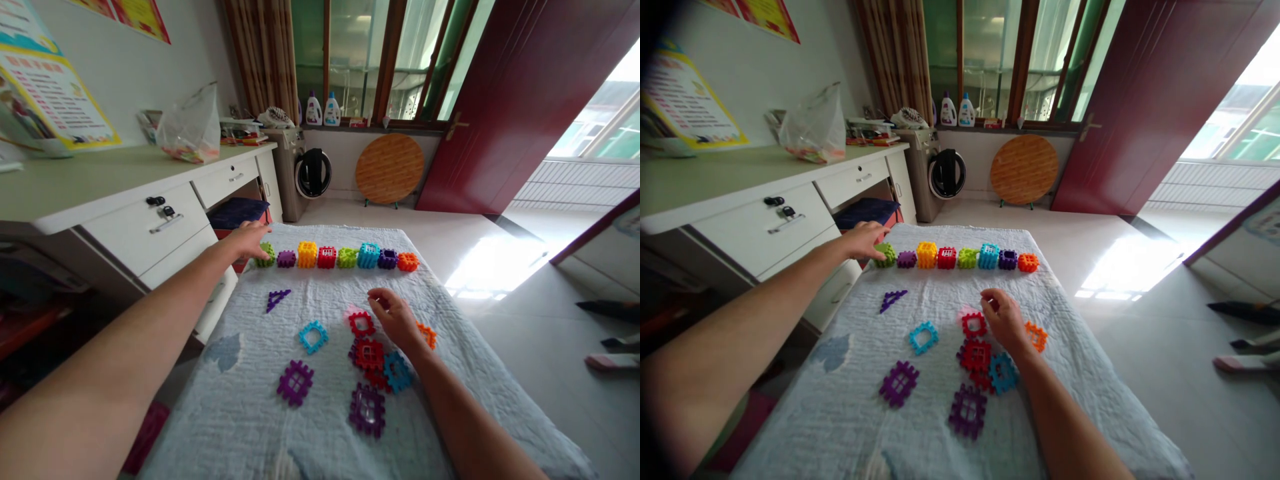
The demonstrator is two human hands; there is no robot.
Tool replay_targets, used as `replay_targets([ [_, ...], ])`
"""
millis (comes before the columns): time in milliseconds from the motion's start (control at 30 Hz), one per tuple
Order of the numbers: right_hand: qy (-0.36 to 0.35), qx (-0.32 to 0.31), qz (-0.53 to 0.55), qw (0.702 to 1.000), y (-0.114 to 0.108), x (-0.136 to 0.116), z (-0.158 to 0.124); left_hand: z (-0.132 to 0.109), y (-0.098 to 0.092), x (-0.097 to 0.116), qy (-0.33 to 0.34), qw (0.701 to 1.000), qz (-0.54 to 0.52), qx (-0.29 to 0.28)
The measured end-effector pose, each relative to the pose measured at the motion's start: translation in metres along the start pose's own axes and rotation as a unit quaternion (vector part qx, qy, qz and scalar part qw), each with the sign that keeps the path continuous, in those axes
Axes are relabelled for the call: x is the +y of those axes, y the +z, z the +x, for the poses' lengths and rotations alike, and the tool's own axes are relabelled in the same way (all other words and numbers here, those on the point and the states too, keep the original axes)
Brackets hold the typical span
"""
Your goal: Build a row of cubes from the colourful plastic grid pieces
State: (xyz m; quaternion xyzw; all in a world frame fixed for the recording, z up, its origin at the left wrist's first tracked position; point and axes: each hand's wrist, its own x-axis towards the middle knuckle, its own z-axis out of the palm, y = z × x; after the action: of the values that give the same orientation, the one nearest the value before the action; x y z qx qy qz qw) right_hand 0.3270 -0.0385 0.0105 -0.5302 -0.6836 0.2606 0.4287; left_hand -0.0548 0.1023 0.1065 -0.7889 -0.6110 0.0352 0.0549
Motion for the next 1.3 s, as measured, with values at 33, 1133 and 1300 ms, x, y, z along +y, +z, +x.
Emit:
replay_targets([
  [33, 0.013, 0.01, 0.021, 1.0, -0.001, 0.0, 0.001, -0.009, -0.002, 0.01, 0.017, 0.999, -0.006, 0.026],
  [1133, -0.077, -0.083, -0.101, 0.988, -0.019, 0.002, 0.006, -0.15, 0.015, 0.236, 0.207, 0.953, -0.213, 0.053],
  [1300, -0.097, 0.005, -0.138, 0.986, -0.018, 0.01, 0.008, -0.128, 0.025, 0.255, 0.219, 0.95, -0.211, 0.078],
])
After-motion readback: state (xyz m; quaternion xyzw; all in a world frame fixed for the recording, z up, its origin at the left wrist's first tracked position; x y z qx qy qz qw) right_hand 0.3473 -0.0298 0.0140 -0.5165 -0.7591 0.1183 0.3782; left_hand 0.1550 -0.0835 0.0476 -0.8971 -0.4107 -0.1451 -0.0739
